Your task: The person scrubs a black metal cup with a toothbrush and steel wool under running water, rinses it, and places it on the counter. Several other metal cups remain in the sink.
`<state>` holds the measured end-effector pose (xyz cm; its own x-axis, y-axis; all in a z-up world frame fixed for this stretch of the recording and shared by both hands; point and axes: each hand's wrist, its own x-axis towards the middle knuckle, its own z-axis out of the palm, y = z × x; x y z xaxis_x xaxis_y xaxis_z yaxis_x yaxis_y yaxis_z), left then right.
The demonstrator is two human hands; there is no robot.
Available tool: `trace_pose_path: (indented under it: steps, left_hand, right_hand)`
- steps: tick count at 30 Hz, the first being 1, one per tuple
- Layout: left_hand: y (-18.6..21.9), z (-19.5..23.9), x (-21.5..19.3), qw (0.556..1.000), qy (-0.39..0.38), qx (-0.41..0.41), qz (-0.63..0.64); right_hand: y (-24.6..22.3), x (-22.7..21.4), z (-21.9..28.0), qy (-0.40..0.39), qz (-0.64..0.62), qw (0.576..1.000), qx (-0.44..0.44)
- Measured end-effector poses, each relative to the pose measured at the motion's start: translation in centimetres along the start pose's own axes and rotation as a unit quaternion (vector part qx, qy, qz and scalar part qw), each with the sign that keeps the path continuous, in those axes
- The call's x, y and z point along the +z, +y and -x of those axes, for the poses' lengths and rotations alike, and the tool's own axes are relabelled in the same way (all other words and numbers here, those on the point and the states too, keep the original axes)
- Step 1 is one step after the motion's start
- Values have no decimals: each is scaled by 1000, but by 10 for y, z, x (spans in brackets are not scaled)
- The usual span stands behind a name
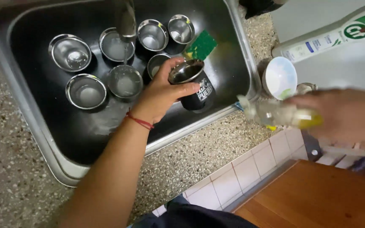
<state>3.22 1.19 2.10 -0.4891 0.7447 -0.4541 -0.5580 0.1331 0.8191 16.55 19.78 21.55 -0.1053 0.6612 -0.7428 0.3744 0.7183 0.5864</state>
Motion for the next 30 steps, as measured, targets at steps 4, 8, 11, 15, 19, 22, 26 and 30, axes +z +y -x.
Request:
trace_pose_path:
  steps: [4,8,11,15,19,22,26,30]
  left_hand:
    - [-4,1,1,996,-28,-7,90]
    - [4,6,1,997,-48,-19,61]
    - [0,5,0,995,-58,-15,77]
    - [-7,1,-1,995,-58,3,77]
    - [-13,-2,-4,991,-92,21,96]
    - [-12,1,-4,988,-104,23,110]
    - [-13,1,-4,987,-107,25,118]
    - [-12,-1,-7,987,-106,30,114]
  right_hand:
    - [-24,-30,23,42,121,992,7]
    - [-32,-43,26,89,235,968,12]
    - [-34,-41,23,125,279,952,2]
    - [-27,-33,12,149,308,940,-13]
    - [-21,-26,2,197,333,921,-47]
    - [-26,-30,8,177,310,934,-24]
    - [-9,-14,-2,223,277,934,-25]
    - [27,13,-29,233,55,966,-100]
